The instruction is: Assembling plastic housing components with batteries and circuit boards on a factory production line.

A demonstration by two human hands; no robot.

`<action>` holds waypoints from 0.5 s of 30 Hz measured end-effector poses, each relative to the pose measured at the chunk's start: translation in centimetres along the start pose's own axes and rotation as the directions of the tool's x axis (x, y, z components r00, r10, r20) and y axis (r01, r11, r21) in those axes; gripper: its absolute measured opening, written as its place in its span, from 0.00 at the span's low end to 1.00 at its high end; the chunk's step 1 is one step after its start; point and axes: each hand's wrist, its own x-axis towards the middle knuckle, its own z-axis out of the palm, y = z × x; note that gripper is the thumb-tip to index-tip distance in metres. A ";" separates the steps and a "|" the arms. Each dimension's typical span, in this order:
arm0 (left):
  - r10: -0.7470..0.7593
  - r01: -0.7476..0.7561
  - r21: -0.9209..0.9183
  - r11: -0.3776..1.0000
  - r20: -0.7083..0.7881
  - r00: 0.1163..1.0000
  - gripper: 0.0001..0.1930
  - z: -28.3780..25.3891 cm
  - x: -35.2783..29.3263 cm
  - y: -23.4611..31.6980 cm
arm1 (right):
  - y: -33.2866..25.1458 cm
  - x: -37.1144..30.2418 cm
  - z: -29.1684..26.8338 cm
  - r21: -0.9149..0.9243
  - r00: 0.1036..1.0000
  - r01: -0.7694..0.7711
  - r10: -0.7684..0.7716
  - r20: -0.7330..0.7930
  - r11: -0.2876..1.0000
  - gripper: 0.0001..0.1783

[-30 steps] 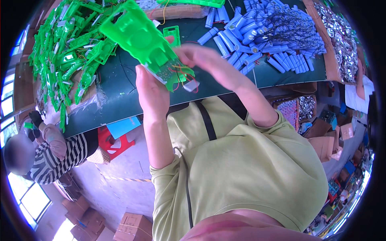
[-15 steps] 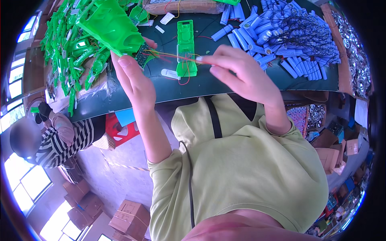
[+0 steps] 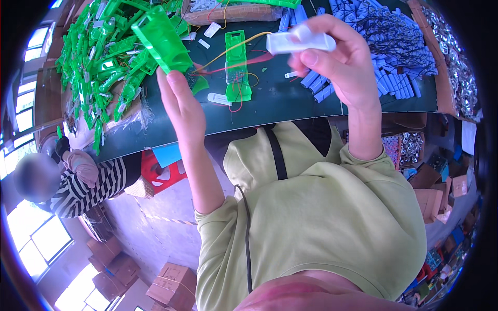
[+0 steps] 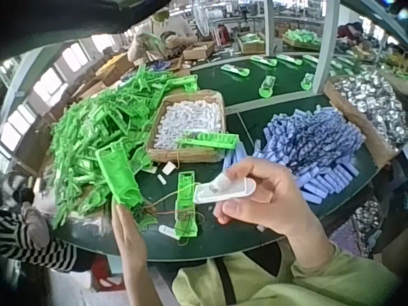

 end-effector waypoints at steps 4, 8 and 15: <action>-0.076 0.081 -0.048 0.996 0.090 0.993 0.26 1.3 -1.3 -1.4 | 0.3 1.6 0.3 0.184 0.997 -0.008 -0.006 0.077 0.983 0.14; -0.105 0.136 -0.131 0.982 0.220 0.970 0.24 2.2 -3.0 -1.3 | 2.2 2.1 1.4 0.090 0.990 -0.109 0.099 0.103 0.990 0.12; -0.123 0.130 -0.008 0.991 0.285 0.951 0.22 3.8 -3.8 -0.6 | 2.3 1.8 2.4 0.110 0.979 -0.139 0.153 -0.136 0.984 0.22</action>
